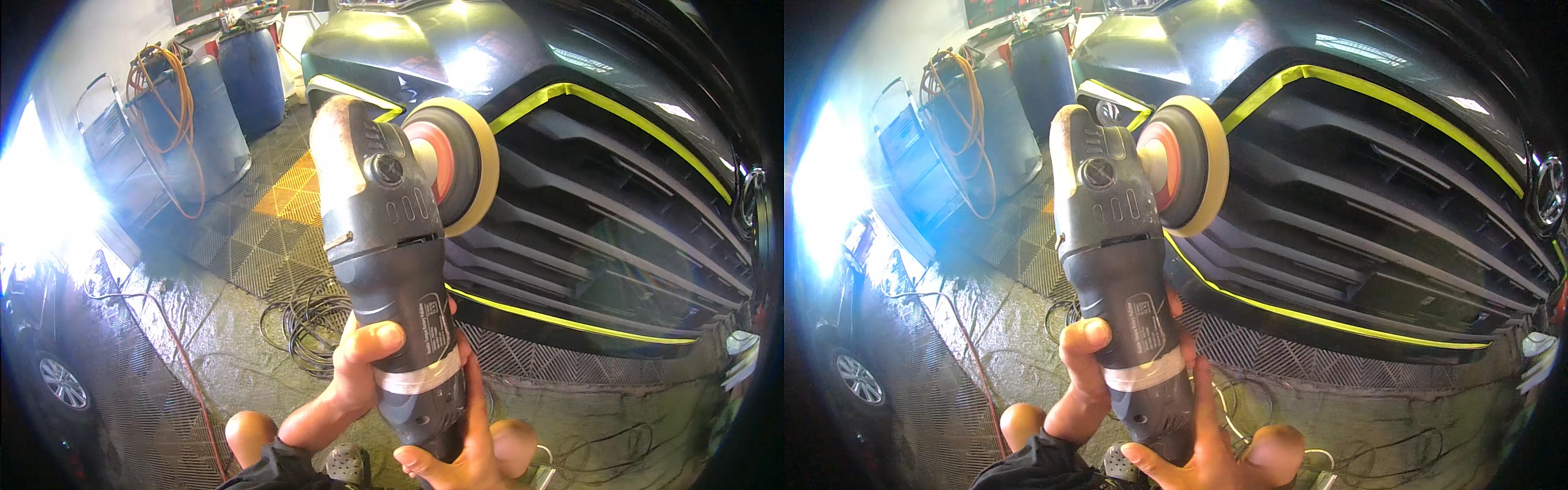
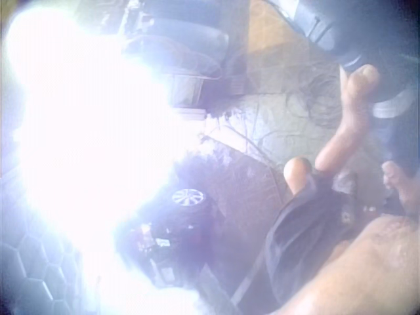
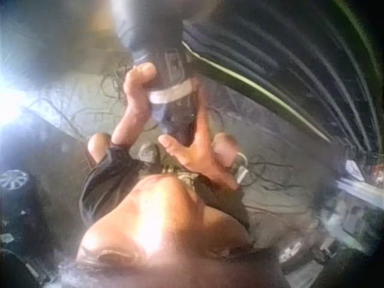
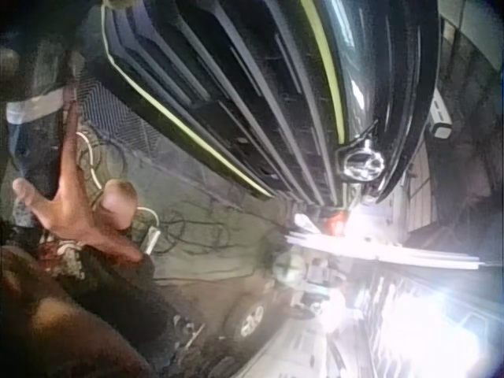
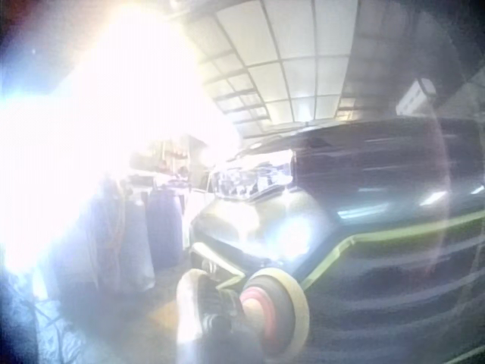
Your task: The person uses a rotary polisher to buff the front bumper of a dark-colored car. They move the tool along the lower edge and around the grille area, which is outlined with yellow tape.
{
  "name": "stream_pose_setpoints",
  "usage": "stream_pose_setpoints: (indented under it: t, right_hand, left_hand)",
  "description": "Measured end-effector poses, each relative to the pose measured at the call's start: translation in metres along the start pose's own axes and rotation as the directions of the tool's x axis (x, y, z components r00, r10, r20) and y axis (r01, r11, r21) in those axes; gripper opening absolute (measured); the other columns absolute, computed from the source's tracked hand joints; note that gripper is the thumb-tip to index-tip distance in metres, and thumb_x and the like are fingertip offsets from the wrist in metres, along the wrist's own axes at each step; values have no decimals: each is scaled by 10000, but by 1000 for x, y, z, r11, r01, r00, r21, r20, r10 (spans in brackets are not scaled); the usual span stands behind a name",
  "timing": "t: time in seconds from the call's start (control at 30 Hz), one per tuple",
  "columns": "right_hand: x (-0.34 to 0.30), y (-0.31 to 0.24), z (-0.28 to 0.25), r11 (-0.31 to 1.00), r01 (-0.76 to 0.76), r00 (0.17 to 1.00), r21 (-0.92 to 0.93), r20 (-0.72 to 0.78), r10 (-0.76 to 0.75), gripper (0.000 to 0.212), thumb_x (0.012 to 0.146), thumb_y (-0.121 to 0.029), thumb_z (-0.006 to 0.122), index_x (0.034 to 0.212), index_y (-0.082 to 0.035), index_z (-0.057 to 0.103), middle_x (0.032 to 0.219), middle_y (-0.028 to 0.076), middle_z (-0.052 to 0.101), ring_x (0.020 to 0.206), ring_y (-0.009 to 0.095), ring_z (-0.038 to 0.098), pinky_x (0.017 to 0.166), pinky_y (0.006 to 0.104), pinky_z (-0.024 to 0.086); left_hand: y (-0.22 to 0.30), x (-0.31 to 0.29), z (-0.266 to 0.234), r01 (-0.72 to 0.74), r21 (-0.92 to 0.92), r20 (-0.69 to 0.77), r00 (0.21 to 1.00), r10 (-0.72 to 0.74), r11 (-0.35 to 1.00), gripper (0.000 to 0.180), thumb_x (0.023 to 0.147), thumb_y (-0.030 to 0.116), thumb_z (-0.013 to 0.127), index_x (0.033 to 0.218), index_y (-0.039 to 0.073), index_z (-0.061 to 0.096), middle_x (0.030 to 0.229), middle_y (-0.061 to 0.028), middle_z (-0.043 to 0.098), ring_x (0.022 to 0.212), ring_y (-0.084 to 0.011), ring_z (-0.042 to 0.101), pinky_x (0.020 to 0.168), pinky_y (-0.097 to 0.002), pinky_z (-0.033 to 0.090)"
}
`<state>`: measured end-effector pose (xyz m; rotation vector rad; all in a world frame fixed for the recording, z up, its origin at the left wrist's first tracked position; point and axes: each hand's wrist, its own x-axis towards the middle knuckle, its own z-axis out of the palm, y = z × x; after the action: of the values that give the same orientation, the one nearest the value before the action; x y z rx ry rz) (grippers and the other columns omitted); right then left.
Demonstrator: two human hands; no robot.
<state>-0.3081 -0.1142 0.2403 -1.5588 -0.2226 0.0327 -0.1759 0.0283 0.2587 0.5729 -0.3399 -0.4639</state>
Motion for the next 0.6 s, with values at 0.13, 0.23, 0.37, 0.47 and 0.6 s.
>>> stream_pose_setpoints:
  t: [0.13, 0.23, 0.37, 0.47, 0.6]
  right_hand:
    - [0, -12, 21, 712, -21, 1000, 702, 14, 16, 1142, 994, -187, 792, 1788, -209, -27, 1816, 171, 64, 1657, 279, 223, 1324, 469, 330]
    - [-1, -20, 24, -233, -120, 991, 965, 129, 21, 1026, 1054, -293, 746, 1789, -311, 30, 1843, 62, -13, 1685, 226, 145, 1346, 503, 321]
    - [-5, -15, 13, -143, -257, 964, 956, 264, 30, 947, 1096, -325, 692, 1785, -360, 44, 1851, 11, -64, 1684, 198, 119, 1344, 510, 321]
    - [-3, -1, 13, 386, -101, 986, 917, 143, -84, 1079, 1059, -183, 747, 1793, -305, -33, 1841, 100, -23, 1670, 228, 145, 1318, 483, 333]
    - [5, 3, 18, 981, 46, 997, 186, 47, -56, 1178, 1005, -57, 754, 1787, -186, -116, 1817, 178, 29, 1638, 288, 219, 1296, 430, 332]
  left_hand:
    - [14, -6, 13, 19, 46, -77, 997, -16, 999, 789, 822, 344, 829, 1418, -89, 547, 1174, -245, 726, 991, -382, 789, 897, -486, 661]
    - [24, -5, 22, 60, 52, 12, 998, -60, 997, 792, 830, 332, 823, 1433, -94, 538, 1182, -246, 724, 1008, -395, 787, 919, -506, 659]
    - [24, -1, 21, 45, 110, 27, 998, -48, 993, 773, 839, 333, 812, 1423, -97, 545, 1189, -250, 723, 1006, -393, 788, 925, -511, 659]
    - [14, -6, 11, 6, 69, -48, 999, -3, 998, 762, 838, 344, 801, 1409, -98, 555, 1188, -251, 724, 999, -389, 789, 915, -501, 662]
    - [10, -10, 3, -7, 75, -122, 992, 16, 997, 803, 828, 377, 797, 1430, -83, 533, 1219, -230, 710, 988, -397, 790, 898, -505, 670]
